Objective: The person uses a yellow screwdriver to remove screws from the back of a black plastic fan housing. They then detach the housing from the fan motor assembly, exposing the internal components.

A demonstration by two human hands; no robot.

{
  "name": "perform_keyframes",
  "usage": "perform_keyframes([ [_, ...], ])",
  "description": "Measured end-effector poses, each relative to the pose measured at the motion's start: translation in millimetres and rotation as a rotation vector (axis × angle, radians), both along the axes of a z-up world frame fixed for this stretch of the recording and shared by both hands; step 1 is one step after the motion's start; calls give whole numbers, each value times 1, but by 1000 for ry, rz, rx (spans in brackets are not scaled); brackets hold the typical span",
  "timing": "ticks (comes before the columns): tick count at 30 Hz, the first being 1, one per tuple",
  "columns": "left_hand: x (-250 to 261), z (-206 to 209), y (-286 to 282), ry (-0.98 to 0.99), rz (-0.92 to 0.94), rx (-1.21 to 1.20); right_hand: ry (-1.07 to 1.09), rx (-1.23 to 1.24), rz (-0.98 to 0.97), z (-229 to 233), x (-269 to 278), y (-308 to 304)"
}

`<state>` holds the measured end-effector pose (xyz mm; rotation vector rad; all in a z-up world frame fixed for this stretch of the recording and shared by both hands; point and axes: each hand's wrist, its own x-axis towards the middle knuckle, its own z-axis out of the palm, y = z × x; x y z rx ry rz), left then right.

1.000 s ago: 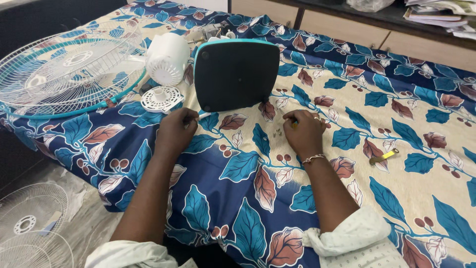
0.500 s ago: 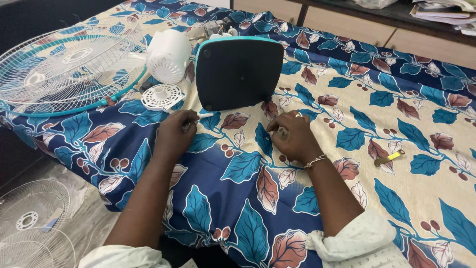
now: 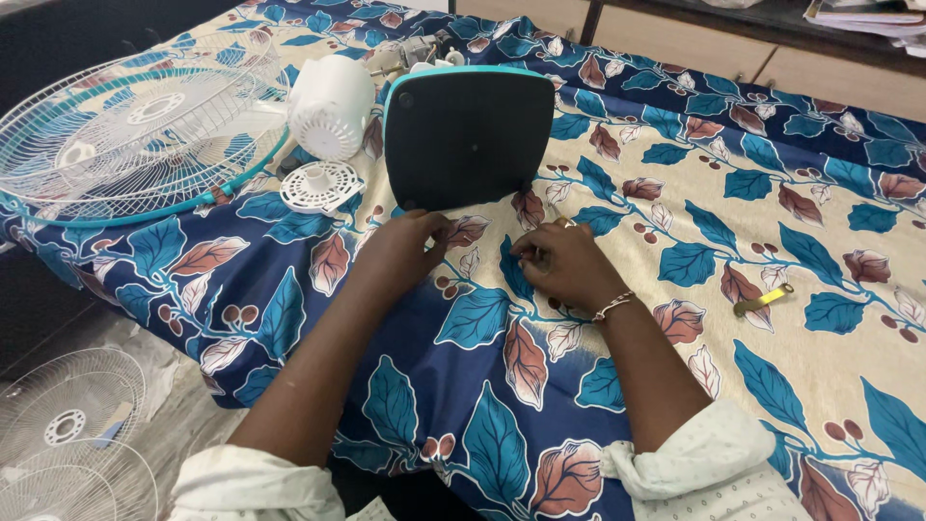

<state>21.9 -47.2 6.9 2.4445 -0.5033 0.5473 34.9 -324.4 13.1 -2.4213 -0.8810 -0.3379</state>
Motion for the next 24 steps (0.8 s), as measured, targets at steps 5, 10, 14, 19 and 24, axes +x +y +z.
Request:
perform_keyframes([
  [5, 22, -1, -23, 14, 31, 127, -80, 79, -61, -1, 0, 2],
  [10, 24, -6, -36, 81, 108, 139, -162, 80, -122, -1, -1, 2],
  [14, 22, -12, -37, -1, 102, 95, -170, 91, -123, -1, 0, 5],
  [19, 15, -18, -32, -151, 22, -176, -13, 223, -181, -4, -2, 6],
  [24, 11, -17, -42, -120, -122, -401, 24, 488, -144, -9, -1, 15],
])
